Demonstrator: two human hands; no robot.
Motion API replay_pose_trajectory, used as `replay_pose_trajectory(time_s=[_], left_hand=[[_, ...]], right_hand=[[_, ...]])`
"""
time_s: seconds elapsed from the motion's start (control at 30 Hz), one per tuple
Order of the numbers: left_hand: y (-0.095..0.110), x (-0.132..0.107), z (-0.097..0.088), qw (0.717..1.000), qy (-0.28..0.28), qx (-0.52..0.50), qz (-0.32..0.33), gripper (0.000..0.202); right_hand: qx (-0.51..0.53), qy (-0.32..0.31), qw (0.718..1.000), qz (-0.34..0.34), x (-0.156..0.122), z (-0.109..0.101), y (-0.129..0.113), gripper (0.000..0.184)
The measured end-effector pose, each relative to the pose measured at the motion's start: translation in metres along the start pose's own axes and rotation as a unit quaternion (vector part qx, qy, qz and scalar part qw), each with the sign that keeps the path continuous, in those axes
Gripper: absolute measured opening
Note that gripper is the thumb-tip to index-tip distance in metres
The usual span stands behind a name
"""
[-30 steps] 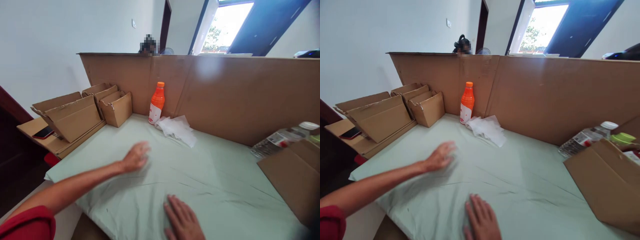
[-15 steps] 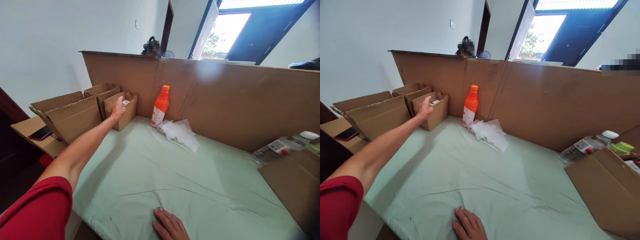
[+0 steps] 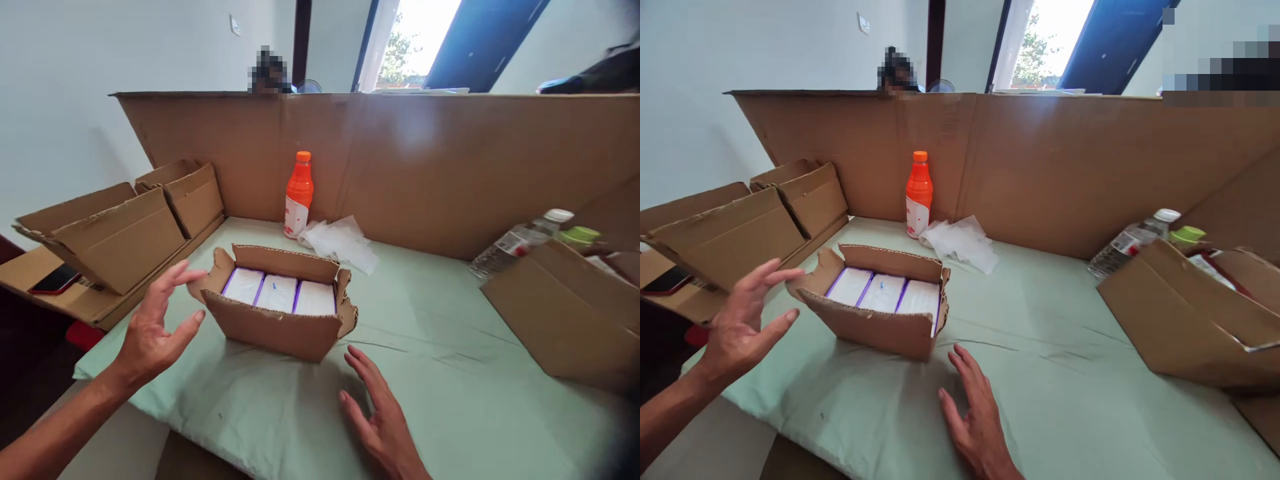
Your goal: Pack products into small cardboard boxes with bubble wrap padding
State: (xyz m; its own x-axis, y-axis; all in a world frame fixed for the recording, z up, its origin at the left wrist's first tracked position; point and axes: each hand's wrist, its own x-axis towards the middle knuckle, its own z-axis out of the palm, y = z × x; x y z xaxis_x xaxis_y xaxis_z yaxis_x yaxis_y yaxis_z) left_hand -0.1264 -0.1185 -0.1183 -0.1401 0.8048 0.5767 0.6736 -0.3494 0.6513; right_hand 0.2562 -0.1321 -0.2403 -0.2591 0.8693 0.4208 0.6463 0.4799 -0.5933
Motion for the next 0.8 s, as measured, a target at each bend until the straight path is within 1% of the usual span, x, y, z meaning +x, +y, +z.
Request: replay_pose_trajectory(time_s=[0.07,0.17,0.2,0.27,0.33,0.4,0.43,0.5,0.6,0.67,0.73,0.77,0.8], left_hand=[[-0.017,-0.012,0.007,0.998,0.017,-0.047,-0.040,0.086],[-0.045,-0.023,0.028,0.991,0.016,-0.094,-0.098,0.092],[-0.053,-0.027,0.036,0.986,0.002,-0.113,-0.127,0.093],[-0.063,-0.034,0.053,0.967,-0.045,-0.155,-0.198,0.090],[-0.068,-0.040,0.069,0.944,-0.089,-0.169,-0.269,0.081],[-0.068,-0.041,0.083,0.931,-0.111,-0.157,-0.312,0.074],[-0.066,-0.039,0.090,0.928,-0.117,-0.156,-0.318,0.073],[-0.058,-0.028,0.106,0.927,-0.121,-0.174,-0.310,0.075],[-0.044,-0.006,0.134,0.933,-0.095,-0.213,-0.274,0.077],[-0.038,0.005,0.152,0.937,-0.078,-0.229,-0.251,0.076],[-0.039,0.010,0.166,0.941,-0.066,-0.233,-0.236,0.073],[-0.042,0.010,0.170,0.943,-0.060,-0.229,-0.235,0.073],[-0.046,0.009,0.173,0.944,-0.054,-0.221,-0.238,0.073]], right_hand=[[0.022,-0.020,0.999,0.023,0.007,0.002,-0.002,0.055],[0.062,-0.061,0.996,0.038,0.016,0.007,-0.011,0.067],[0.074,-0.074,0.994,0.039,0.019,0.009,-0.014,0.070],[0.093,-0.091,0.991,0.042,0.024,0.011,-0.019,0.073],[0.110,-0.096,0.988,0.048,0.031,0.009,-0.022,0.070],[0.127,-0.095,0.986,0.058,0.043,0.006,-0.022,0.066],[0.134,-0.092,0.985,0.064,0.051,0.004,-0.020,0.064],[0.138,-0.087,0.983,0.079,0.070,-0.001,-0.014,0.062],[0.122,-0.079,0.984,0.107,0.102,-0.008,0.000,0.060],[0.121,-0.084,0.982,0.118,0.119,-0.014,0.014,0.064],[0.139,-0.109,0.979,0.104,0.130,-0.022,0.033,0.069],[0.145,-0.120,0.978,0.091,0.135,-0.026,0.044,0.067],[0.141,-0.121,0.979,0.079,0.139,-0.031,0.055,0.062]])
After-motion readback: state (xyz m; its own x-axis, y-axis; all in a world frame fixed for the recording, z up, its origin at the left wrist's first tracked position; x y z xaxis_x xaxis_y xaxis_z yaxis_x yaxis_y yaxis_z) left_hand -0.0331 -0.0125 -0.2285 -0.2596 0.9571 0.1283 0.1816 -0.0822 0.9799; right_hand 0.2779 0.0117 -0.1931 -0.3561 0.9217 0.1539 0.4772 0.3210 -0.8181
